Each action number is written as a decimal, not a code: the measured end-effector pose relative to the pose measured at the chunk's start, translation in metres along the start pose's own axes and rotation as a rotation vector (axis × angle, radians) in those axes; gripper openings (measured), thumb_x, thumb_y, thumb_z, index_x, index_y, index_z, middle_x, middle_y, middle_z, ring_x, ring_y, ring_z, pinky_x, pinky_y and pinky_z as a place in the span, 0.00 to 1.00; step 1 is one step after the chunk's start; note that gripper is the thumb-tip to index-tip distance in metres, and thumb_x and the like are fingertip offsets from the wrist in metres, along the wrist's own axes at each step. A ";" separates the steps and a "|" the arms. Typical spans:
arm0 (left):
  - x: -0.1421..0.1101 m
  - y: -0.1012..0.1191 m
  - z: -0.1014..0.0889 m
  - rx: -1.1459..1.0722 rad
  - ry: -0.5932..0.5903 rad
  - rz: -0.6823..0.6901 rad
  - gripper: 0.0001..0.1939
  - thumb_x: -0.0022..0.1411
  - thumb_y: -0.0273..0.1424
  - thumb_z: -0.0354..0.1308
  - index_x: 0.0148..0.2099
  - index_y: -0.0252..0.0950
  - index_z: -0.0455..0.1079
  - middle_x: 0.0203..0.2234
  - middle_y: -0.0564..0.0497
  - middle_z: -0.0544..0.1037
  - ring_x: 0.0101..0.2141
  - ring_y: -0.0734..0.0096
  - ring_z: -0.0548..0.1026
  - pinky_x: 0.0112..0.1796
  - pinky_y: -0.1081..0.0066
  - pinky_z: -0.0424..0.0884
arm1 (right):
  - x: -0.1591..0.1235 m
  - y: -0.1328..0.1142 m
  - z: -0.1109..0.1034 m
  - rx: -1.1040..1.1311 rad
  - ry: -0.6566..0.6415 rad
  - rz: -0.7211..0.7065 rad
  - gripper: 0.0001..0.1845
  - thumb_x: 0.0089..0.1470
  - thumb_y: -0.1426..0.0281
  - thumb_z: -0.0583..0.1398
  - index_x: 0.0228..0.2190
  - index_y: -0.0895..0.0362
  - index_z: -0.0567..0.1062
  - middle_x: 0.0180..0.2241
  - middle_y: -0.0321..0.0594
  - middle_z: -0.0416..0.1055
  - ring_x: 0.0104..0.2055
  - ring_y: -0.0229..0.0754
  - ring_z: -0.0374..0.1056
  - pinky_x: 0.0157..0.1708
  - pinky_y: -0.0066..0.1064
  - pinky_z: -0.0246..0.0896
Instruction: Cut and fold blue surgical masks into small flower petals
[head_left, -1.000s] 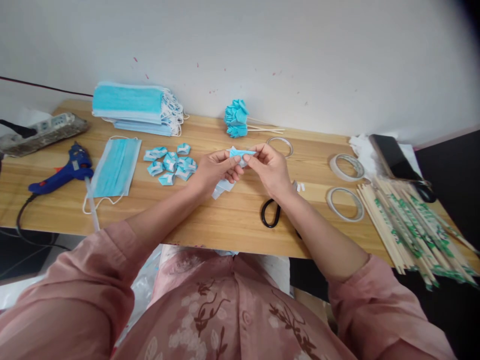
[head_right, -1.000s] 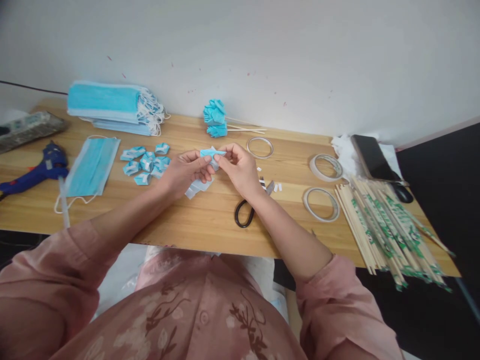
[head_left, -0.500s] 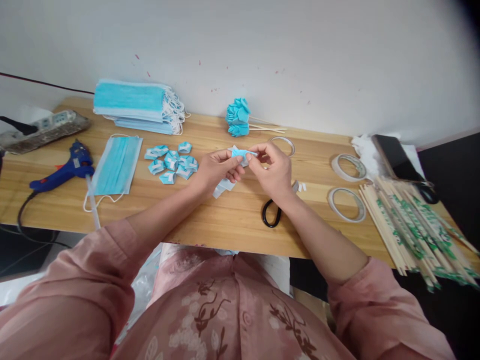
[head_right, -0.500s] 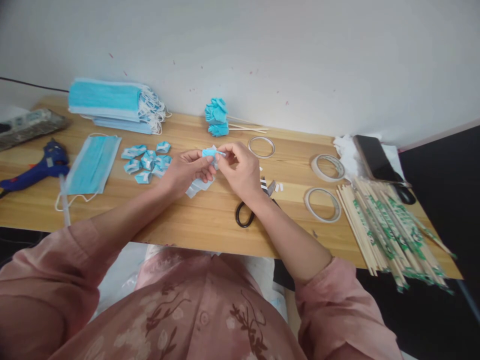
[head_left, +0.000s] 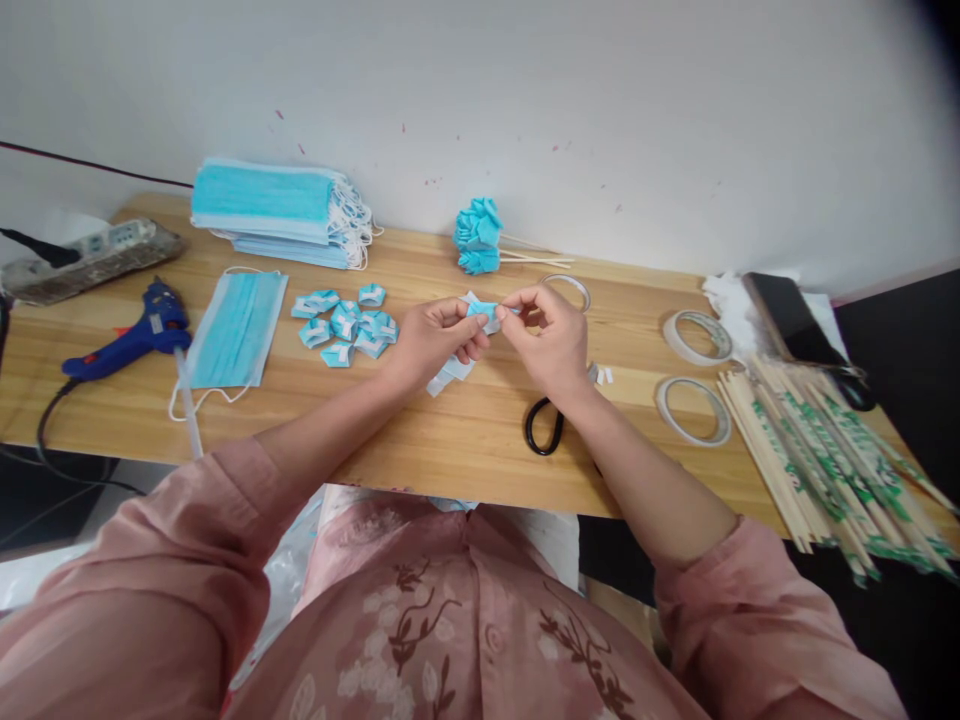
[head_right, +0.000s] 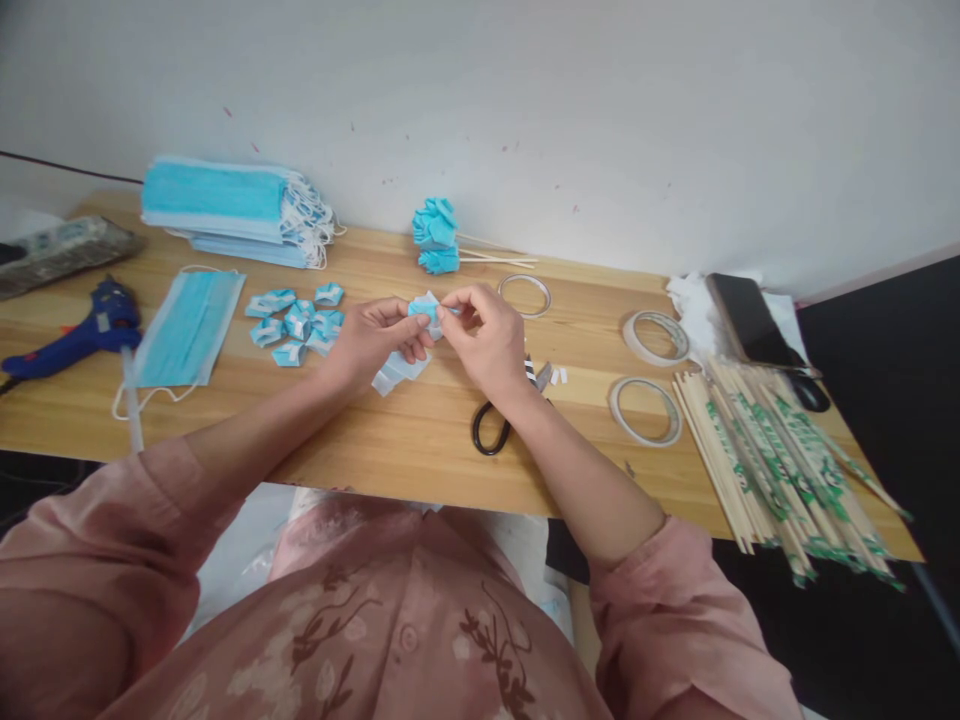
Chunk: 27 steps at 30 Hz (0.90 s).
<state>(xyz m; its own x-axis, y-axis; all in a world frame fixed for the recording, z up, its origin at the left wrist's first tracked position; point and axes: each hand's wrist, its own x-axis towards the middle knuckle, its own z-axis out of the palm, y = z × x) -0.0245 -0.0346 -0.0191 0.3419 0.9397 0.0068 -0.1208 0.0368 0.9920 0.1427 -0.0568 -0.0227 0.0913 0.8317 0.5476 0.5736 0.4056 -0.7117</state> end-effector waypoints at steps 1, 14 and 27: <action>0.000 0.000 0.000 0.005 -0.005 0.000 0.13 0.61 0.33 0.69 0.28 0.33 0.72 0.22 0.52 0.79 0.19 0.79 0.73 0.23 0.77 0.69 | 0.000 -0.001 -0.001 -0.023 0.003 -0.020 0.05 0.56 0.71 0.63 0.29 0.50 0.72 0.30 0.35 0.75 0.31 0.41 0.69 0.34 0.36 0.67; 0.001 0.004 0.000 -0.181 -0.035 -0.128 0.13 0.63 0.31 0.68 0.29 0.32 0.71 0.22 0.52 0.79 0.19 0.80 0.74 0.23 0.79 0.69 | 0.001 0.004 -0.008 -0.320 -0.017 -0.437 0.08 0.66 0.66 0.60 0.36 0.51 0.79 0.35 0.41 0.79 0.39 0.46 0.73 0.42 0.41 0.67; 0.002 0.007 -0.001 -0.191 -0.027 -0.161 0.12 0.66 0.26 0.64 0.29 0.31 0.69 0.21 0.52 0.79 0.18 0.80 0.74 0.23 0.78 0.69 | 0.006 0.013 -0.006 0.224 -0.156 0.103 0.14 0.59 0.55 0.65 0.39 0.52 0.79 0.39 0.38 0.81 0.39 0.42 0.75 0.40 0.36 0.70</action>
<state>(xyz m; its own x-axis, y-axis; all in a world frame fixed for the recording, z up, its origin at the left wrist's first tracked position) -0.0258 -0.0321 -0.0121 0.3950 0.9073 -0.1438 -0.2354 0.2513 0.9388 0.1558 -0.0487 -0.0256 0.0036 0.9142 0.4053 0.3725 0.3749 -0.8489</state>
